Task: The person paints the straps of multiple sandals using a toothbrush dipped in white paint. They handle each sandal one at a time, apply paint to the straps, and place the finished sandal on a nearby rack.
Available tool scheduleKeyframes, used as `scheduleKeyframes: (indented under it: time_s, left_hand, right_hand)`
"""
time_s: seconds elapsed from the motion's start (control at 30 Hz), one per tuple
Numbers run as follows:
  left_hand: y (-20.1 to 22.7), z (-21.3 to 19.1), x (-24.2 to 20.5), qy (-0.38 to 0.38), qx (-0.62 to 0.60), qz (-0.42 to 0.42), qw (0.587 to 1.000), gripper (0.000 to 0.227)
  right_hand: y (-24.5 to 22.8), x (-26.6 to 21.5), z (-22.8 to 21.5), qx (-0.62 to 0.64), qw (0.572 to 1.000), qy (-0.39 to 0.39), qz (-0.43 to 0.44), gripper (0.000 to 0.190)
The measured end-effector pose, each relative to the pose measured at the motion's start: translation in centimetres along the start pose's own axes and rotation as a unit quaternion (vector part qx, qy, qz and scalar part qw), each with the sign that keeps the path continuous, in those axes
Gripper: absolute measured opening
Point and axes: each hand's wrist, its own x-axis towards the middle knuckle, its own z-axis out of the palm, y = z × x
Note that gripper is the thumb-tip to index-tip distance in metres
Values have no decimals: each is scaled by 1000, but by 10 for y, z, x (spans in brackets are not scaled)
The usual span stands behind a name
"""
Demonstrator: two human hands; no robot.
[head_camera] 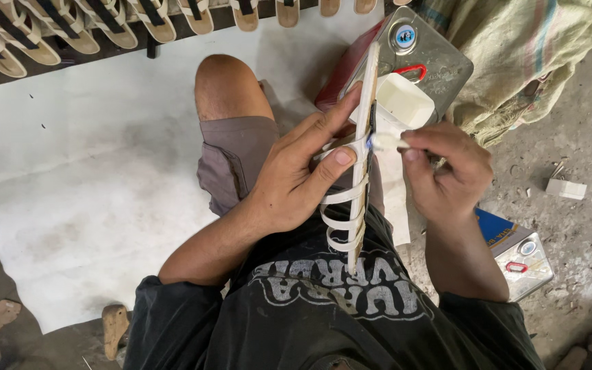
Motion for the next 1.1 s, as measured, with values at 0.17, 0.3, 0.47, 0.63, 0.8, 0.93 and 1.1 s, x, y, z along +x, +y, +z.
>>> scheduleKeyframes:
  time_s: [0.17, 0.3, 0.47, 0.63, 0.8, 0.93, 1.1]
  left_hand:
    - [1, 0, 1, 10, -13, 53, 998, 51]
    - [2, -2, 1, 20, -8, 43, 999, 52]
    - [2, -3, 1, 28, 15, 52, 998, 51]
    - [2, -2, 2, 31, 45, 60, 997, 50]
    - [4, -2, 3, 25, 59, 49, 997, 51]
    - [-3, -2, 1, 30, 34, 60, 997, 50]
    - [-45, 1, 15, 21, -135, 22, 990, 59]
  right_hand:
    - [-1, 0, 7, 40, 999, 13, 25, 13]
    - [-1, -3, 7, 59, 998, -16, 15, 15]
    - [2, -3, 1, 63, 997, -35, -17, 16]
    - [1, -3, -8, 70, 996, -46, 8, 13]
    - [6, -4, -10, 88, 995, -44, 12, 11]
    - [20, -5, -12, 147, 986, -72, -25, 11]
    - [46, -14, -28, 237, 967, 15, 93, 14]
